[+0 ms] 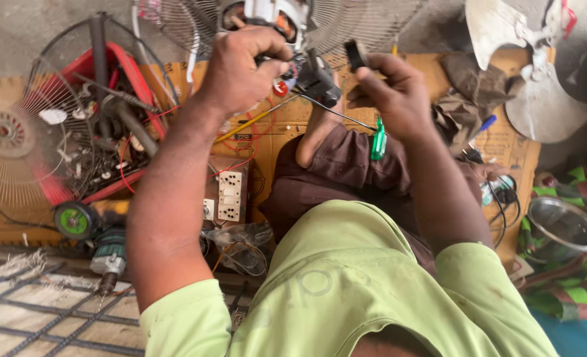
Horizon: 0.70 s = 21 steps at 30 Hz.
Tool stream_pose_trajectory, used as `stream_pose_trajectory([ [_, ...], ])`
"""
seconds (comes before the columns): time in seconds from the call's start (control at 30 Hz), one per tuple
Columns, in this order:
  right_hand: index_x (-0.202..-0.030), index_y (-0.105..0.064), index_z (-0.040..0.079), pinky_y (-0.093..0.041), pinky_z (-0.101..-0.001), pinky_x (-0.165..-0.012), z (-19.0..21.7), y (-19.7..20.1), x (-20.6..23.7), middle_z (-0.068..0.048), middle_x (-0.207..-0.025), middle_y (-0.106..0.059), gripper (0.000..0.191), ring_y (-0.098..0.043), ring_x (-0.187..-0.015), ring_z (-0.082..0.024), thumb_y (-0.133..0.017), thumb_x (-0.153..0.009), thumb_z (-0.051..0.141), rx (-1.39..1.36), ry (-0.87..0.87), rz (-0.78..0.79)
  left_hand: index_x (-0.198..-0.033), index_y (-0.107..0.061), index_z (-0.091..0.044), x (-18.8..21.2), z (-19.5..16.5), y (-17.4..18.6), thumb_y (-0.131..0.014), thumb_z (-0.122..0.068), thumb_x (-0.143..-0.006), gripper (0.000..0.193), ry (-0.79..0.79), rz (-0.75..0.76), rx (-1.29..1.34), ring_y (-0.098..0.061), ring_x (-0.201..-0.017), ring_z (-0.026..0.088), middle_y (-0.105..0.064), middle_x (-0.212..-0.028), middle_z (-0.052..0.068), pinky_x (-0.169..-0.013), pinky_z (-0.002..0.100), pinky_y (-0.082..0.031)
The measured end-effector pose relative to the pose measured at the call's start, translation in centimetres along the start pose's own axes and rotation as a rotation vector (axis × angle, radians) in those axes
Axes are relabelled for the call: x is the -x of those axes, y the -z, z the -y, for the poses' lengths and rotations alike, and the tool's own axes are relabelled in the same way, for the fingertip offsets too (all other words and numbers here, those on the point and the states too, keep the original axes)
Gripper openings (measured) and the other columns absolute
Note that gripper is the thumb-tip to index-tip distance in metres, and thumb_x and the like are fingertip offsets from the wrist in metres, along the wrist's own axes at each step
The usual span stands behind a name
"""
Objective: The person sits on the floor repairing an electric fan, handling the fan motor and a cylindrical component with wires, twisting and connecting wires by hand and using a screwdriver on the motor assembly. They hold and reposition parts on the cardboard work surface while working on the disassembled fan.
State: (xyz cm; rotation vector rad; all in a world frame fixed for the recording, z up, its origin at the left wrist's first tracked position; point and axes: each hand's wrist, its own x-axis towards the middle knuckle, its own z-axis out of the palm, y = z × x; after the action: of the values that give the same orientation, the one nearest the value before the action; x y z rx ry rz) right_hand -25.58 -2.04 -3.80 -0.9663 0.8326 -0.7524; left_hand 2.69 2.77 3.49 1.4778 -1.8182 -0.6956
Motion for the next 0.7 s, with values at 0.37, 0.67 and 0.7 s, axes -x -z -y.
stream_pose_trajectory([
  [0.37,-0.126,-0.066,-0.003,-0.059,-0.0240,-0.080,-1.6,-6.7,-2.1,-0.003,-0.127,-0.060,0.025,-0.067,-0.094,-0.009,-0.069,-0.106,0.011,0.210,0.265,0.125,-0.091,-0.073,-0.003,0.4,0.2,-0.6,-0.082,0.005,-0.083,0.014,-0.169,-0.183,-0.034,-0.075,-0.094,0.021,-0.076,-0.099,0.010,-0.084,0.034,-0.060],
  [0.67,-0.123,-0.068,0.000,-0.060,-0.0268,-0.094,-0.6,-5.6,-2.5,-0.007,-0.133,-0.061,0.016,-0.066,-0.113,-0.014,-0.066,-0.109,0.008,0.484,0.401,0.181,-0.102,-0.068,-0.005,0.3,0.1,-0.9,-0.089,0.000,-0.084,0.028,-0.134,-0.259,-0.008,-0.075,-0.096,0.017,-0.073,-0.100,0.007,-0.082,0.031,-0.061],
  [0.7,-0.124,-0.068,-0.001,-0.059,-0.0280,-0.096,-0.5,-5.5,-2.5,-0.008,-0.134,-0.061,0.016,-0.065,-0.115,-0.015,-0.066,-0.109,0.007,0.502,0.428,0.198,-0.104,-0.068,-0.005,0.2,0.1,-0.9,-0.089,0.000,-0.085,0.030,-0.147,-0.268,-0.006,-0.075,-0.097,0.017,-0.073,-0.101,0.007,-0.083,0.030,-0.062],
])
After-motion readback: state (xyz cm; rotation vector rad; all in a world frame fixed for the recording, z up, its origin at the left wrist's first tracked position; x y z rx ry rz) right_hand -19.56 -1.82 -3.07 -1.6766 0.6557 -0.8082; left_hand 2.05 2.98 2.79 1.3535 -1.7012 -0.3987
